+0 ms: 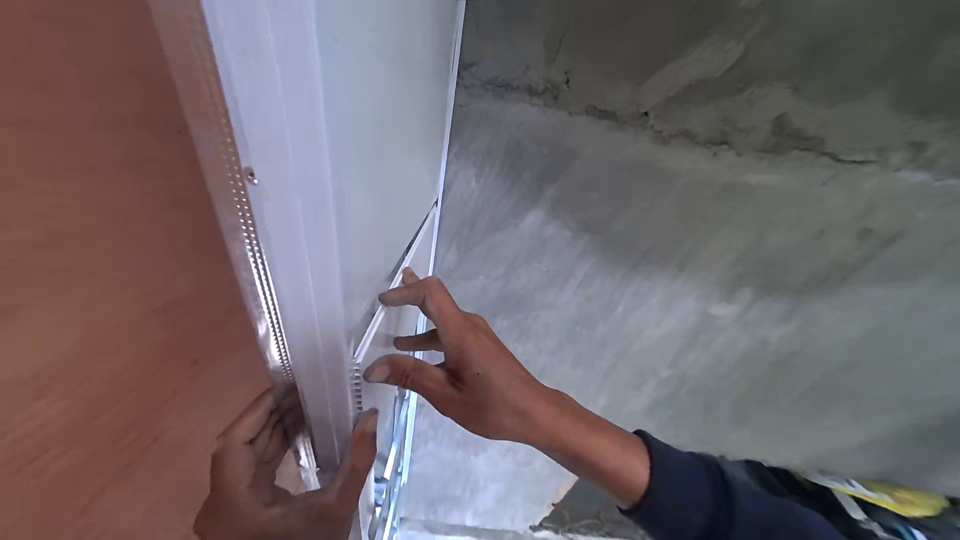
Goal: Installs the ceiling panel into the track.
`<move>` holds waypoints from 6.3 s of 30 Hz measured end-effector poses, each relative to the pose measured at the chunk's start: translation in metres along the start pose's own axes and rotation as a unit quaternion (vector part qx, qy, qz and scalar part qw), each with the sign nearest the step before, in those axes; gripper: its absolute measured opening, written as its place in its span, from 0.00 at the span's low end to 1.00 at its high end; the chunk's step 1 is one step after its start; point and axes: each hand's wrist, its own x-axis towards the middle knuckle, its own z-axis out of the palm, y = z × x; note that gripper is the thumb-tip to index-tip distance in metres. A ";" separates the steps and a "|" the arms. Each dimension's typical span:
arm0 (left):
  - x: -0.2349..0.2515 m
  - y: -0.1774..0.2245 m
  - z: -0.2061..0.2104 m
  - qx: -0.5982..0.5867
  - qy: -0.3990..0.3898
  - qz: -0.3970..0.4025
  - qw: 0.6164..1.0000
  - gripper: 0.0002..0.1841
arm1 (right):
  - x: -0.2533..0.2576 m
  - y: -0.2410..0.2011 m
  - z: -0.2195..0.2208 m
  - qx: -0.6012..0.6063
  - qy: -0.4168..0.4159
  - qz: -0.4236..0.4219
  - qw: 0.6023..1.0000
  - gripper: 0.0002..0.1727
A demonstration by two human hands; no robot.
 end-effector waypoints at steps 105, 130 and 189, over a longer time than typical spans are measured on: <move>-0.009 0.026 0.039 0.074 0.173 -0.087 0.978 0.32 | 0.003 -0.032 0.011 0.150 0.035 -0.002 0.988 0.09; -0.009 0.026 0.042 0.048 0.188 -0.095 0.976 0.36 | -0.011 -0.043 0.036 0.147 0.122 0.084 0.978 0.12; -0.096 -0.063 -0.003 -0.188 0.014 -0.028 0.982 0.57 | -0.056 0.009 0.094 0.344 0.154 0.129 0.917 0.19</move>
